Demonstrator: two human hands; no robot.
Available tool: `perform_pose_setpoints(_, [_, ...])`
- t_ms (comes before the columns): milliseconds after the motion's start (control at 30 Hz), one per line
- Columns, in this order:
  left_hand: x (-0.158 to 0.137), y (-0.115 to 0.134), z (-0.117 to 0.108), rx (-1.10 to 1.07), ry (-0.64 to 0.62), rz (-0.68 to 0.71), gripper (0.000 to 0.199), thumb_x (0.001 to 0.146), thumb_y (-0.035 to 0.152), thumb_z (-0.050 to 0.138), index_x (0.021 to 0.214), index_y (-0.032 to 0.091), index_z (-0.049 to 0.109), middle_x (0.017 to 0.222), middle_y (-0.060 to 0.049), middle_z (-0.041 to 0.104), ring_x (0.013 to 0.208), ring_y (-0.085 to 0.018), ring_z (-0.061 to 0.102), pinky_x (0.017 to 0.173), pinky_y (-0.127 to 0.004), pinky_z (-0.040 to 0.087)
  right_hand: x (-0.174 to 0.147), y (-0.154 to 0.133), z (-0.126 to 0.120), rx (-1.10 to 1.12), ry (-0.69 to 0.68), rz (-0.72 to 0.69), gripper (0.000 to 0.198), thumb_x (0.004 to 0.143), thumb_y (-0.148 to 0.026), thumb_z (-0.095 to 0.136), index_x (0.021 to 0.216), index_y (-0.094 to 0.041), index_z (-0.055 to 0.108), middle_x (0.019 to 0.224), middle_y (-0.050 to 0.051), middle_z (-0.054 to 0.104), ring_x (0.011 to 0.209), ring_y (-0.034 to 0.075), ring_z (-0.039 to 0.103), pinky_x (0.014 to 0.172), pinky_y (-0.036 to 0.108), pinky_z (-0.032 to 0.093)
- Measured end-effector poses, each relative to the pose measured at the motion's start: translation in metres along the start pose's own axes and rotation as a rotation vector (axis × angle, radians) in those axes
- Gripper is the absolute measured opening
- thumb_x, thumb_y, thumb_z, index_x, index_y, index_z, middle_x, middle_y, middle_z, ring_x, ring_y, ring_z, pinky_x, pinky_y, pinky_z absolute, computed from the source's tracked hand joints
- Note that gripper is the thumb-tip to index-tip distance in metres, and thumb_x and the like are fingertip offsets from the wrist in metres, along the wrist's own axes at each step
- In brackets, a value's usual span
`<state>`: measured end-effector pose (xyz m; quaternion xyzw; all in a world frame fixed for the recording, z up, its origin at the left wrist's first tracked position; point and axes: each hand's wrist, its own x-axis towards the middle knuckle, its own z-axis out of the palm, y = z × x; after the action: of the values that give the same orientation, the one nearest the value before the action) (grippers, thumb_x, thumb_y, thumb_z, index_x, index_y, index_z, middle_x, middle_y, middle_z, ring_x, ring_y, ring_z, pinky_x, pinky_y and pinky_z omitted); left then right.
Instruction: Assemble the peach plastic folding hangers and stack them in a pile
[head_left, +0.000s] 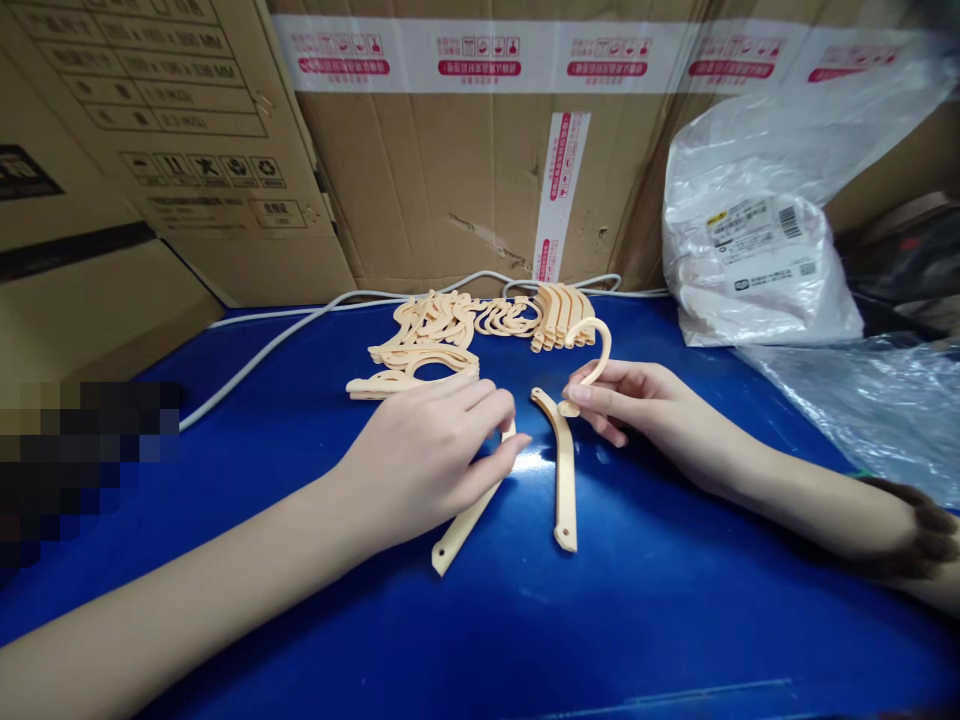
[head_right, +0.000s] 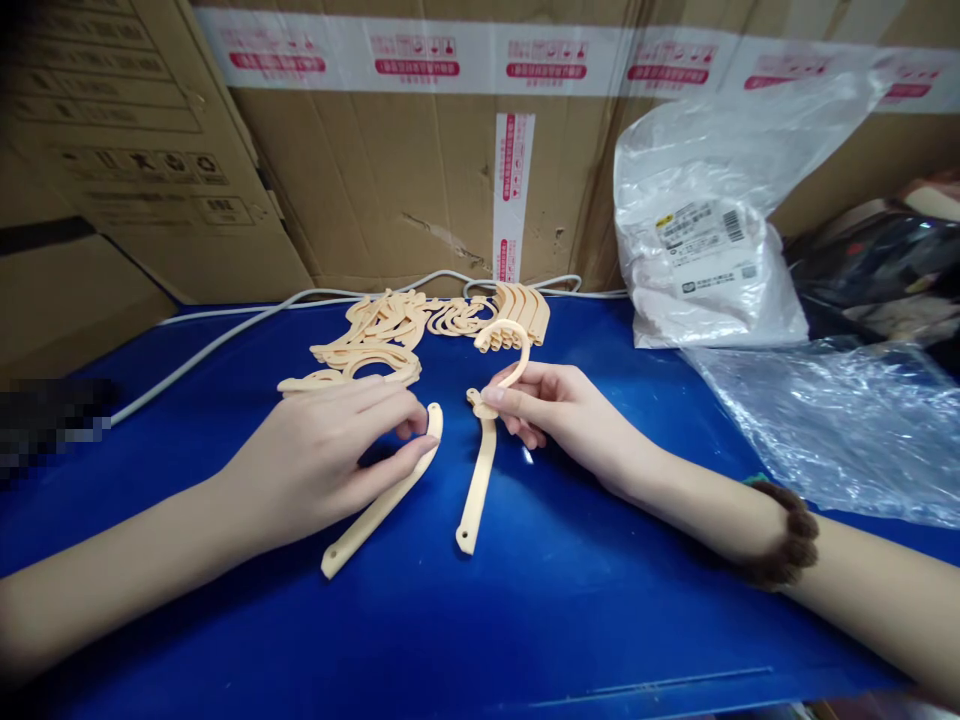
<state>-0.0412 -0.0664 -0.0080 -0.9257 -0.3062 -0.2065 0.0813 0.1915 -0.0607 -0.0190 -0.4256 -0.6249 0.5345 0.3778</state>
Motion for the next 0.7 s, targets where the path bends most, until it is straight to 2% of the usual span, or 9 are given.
perform_pose_setpoints(133, [0.0013,-0.0003,-0.0006,0.084,-0.121,-0.131,0.04,0.09,0.047,0.053,0.064,0.017,0.049,0.06,0.0,0.051,0.055,-0.015,0.047,0.05,-0.027,0.026,0.0005,0.0002,0.0013,-0.014,0.019,0.013,0.028,0.091,-0.039,0.058,0.076,-0.015,0.061,0.064,-0.002,0.054,0.051,0.007,0.046,0.049,0.022,0.034])
perform_pose_setpoints(300, [0.0007,-0.0004,0.0001,-0.047,-0.246,-0.26,0.039,0.087,0.053,0.053,0.07,0.018,0.053,0.065,0.001,0.057,0.062,-0.016,0.053,0.053,-0.026,0.027,0.002,0.0029,0.0017,0.045,0.028,0.035,0.022,0.093,-0.034,0.053,0.091,-0.014,0.063,0.066,-0.001,0.055,0.052,0.008,0.047,0.048,0.022,0.035])
perform_pose_setpoints(500, [0.0004,0.0029,-0.0034,-0.155,-0.255,-0.292,0.023,0.083,0.04,0.057,0.073,0.019,0.054,0.069,0.002,0.06,0.064,-0.016,0.055,0.053,-0.026,0.029,0.0008,0.0056,0.0017,0.105,-0.002,0.012,0.02,0.091,-0.034,0.055,0.085,-0.016,0.062,0.064,-0.002,0.049,0.055,0.009,0.046,0.051,0.023,0.037])
perform_pose_setpoints(700, [-0.0009,0.0093,-0.0035,-0.136,-0.285,-0.272,0.01,0.078,0.026,0.054,0.072,0.019,0.053,0.067,0.002,0.059,0.055,-0.013,0.049,0.048,-0.026,0.023,0.0006,0.006,0.0003,0.065,0.01,-0.008,0.019,0.09,-0.031,0.055,0.083,-0.016,0.063,0.061,-0.002,0.05,0.054,0.01,0.047,0.052,0.023,0.036])
